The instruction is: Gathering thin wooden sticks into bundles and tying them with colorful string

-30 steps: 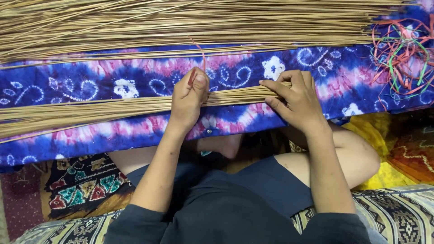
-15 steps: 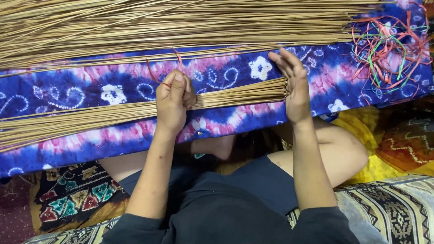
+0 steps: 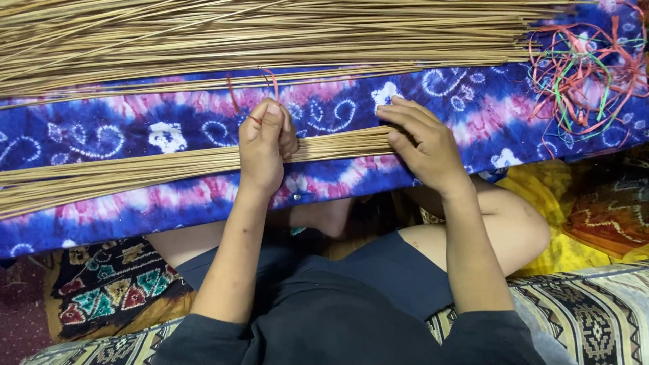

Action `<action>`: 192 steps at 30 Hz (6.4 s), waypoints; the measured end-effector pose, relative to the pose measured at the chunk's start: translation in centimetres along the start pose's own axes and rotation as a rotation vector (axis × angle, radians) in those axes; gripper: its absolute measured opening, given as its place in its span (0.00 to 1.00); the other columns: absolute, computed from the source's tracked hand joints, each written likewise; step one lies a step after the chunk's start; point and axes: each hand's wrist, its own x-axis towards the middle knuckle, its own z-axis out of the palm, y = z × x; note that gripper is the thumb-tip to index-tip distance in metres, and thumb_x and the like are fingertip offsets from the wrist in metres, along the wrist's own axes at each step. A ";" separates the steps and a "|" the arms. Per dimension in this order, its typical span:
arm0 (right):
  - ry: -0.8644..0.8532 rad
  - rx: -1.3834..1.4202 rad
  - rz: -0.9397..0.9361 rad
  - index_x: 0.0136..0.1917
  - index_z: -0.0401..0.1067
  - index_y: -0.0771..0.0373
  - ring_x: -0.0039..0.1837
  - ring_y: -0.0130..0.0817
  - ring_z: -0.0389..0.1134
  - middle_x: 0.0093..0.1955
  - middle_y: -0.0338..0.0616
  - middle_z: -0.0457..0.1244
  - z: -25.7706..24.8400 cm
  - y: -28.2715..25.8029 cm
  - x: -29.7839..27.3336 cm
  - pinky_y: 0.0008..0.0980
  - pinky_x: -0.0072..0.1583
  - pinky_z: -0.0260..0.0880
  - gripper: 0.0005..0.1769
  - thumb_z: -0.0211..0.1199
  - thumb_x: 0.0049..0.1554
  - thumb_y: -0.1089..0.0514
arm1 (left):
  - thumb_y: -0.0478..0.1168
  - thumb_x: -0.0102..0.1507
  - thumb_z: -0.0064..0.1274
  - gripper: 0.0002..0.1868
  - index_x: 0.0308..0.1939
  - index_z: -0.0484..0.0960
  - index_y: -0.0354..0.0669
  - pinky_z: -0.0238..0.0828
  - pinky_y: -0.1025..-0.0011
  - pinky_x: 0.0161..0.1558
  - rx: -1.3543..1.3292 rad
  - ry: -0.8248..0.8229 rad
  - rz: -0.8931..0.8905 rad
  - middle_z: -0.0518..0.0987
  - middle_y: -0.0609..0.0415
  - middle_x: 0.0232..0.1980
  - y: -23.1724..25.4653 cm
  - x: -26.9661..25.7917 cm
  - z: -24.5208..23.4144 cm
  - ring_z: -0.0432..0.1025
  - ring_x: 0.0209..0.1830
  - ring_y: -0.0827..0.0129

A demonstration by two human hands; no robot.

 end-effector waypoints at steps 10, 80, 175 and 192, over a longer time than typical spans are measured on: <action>0.048 0.042 -0.051 0.57 0.79 0.60 0.70 0.58 0.66 0.63 0.50 0.70 0.3 0.3 0.0 0.54 0.72 0.60 0.13 0.54 0.70 0.57 | 0.44 0.75 0.39 0.19 0.30 0.70 0.43 0.49 0.80 0.18 0.024 -0.096 -0.164 0.52 0.64 0.19 2.4 0.7 -0.2 0.47 0.13 0.80; -0.032 -0.418 0.019 0.69 0.72 0.29 0.69 0.49 0.57 0.64 0.38 0.57 1.1 2.0 -2.2 0.47 0.70 0.56 0.19 0.52 0.67 0.41 | 0.43 0.72 0.43 0.14 0.34 0.76 0.43 0.64 0.60 0.35 0.773 -0.241 -0.099 0.68 0.43 0.22 5.2 -0.6 1.2 0.64 0.26 0.58; -0.050 0.637 0.237 0.51 0.74 0.64 0.42 0.23 0.66 0.41 0.42 0.70 10.1 -8.6 7.2 0.23 0.47 0.64 0.05 0.60 0.61 0.63 | 0.37 0.70 0.50 0.10 0.36 0.80 0.38 0.63 0.67 0.46 0.747 -0.065 0.539 0.75 0.51 0.40 10.7 0.5 0.4 0.67 0.39 0.63; -0.036 0.497 0.154 0.46 0.80 0.57 0.38 0.22 0.65 0.31 0.40 0.68 10.2 -7.9 6.6 0.25 0.44 0.65 0.04 0.70 0.59 0.56 | 0.49 0.73 0.52 0.21 0.58 0.73 0.33 0.68 0.50 0.49 1.116 -0.113 0.570 0.74 0.40 0.36 8.7 0.2 -1.8 0.71 0.39 0.41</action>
